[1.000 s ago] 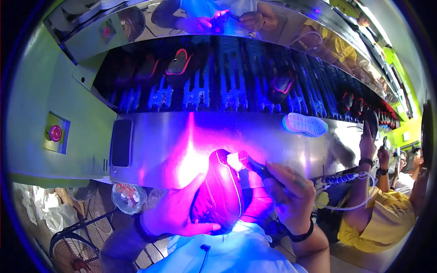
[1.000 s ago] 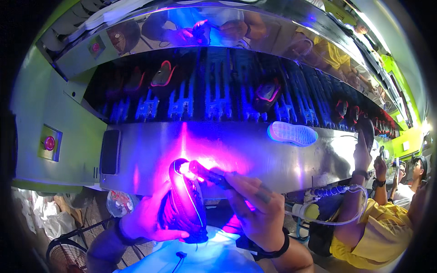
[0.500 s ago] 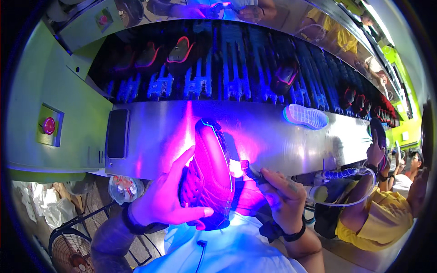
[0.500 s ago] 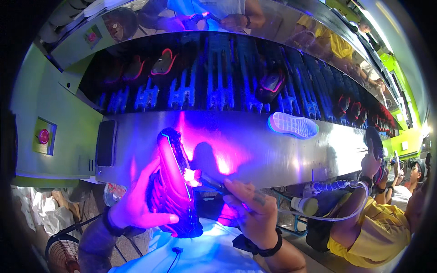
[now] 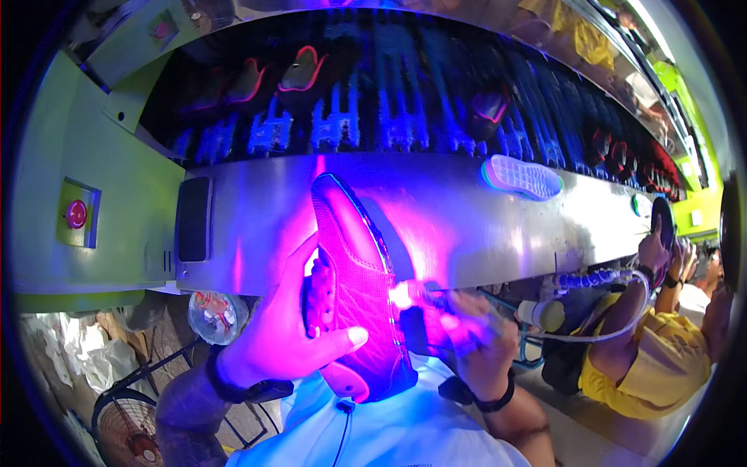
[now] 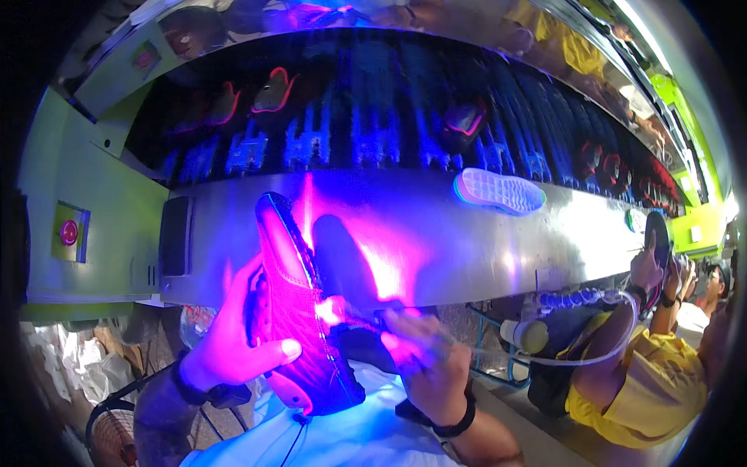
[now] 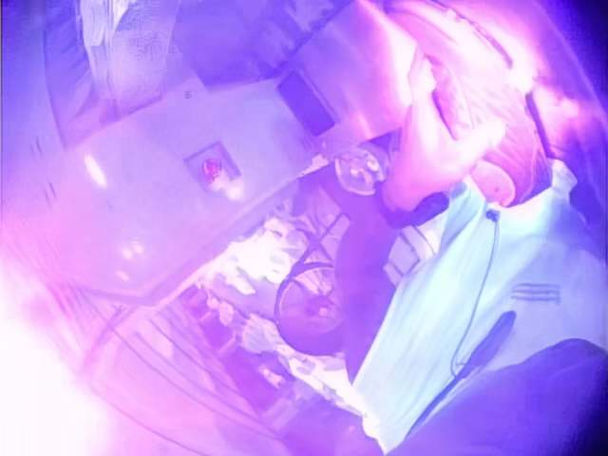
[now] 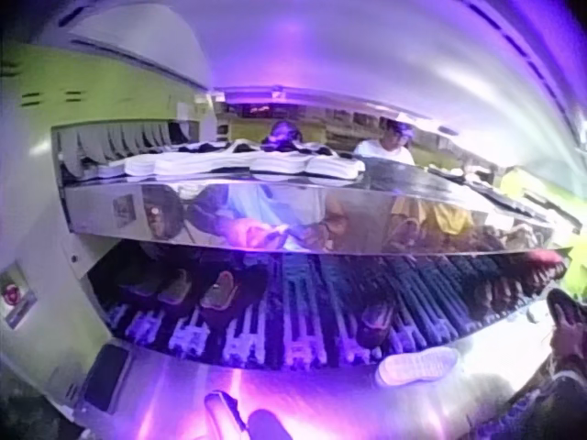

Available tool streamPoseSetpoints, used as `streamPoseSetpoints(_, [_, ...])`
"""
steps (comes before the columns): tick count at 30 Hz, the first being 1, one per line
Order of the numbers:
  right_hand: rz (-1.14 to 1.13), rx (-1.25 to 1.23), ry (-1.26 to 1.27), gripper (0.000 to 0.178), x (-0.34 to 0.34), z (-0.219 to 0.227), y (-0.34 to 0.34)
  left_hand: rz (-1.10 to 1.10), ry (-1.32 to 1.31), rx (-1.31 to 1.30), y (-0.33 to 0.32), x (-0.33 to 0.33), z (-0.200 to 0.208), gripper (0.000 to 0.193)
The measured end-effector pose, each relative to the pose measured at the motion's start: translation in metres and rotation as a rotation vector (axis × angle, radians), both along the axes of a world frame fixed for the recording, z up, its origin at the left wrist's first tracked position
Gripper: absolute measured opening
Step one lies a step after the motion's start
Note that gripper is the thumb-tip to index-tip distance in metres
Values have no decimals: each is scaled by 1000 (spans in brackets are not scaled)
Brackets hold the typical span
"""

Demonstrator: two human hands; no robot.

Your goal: The recorder uses a handheld heating or bonding tool to work on the edges of shoes at a factory assembly line.

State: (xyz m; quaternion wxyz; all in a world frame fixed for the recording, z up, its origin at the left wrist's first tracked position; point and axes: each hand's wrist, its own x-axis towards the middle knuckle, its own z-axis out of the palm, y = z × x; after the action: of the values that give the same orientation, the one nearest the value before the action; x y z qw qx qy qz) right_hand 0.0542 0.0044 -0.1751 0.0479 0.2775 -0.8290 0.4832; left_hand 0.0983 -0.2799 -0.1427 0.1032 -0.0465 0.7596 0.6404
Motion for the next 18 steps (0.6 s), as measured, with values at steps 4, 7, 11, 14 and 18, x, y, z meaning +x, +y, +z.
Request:
streamPoseSetpoints(4, [-62, 6, 49, 37, -18, 19, -25, 28, 58, 135, -2, 11, -14, 104])
streamPoseSetpoints(7, [-71, -1, -6, 37, -12, 14, -23, -26, 129, -132, -9, 5, -9, 103])
streamPoseSetpoints(11, [49, 4, -22, 38, -7, 13, -17, 42, 57, 35, -14, -2, -1, 101])
streamPoseSetpoints(14, [79, 25, -38, 38, -5, 9, -16, 54, 57, -29, -24, -3, -3, 98])
streamPoseSetpoints(18, [92, 19, -93, 36, -2, 10, -14, 146, -49, 48, -31, -4, -11, 90])
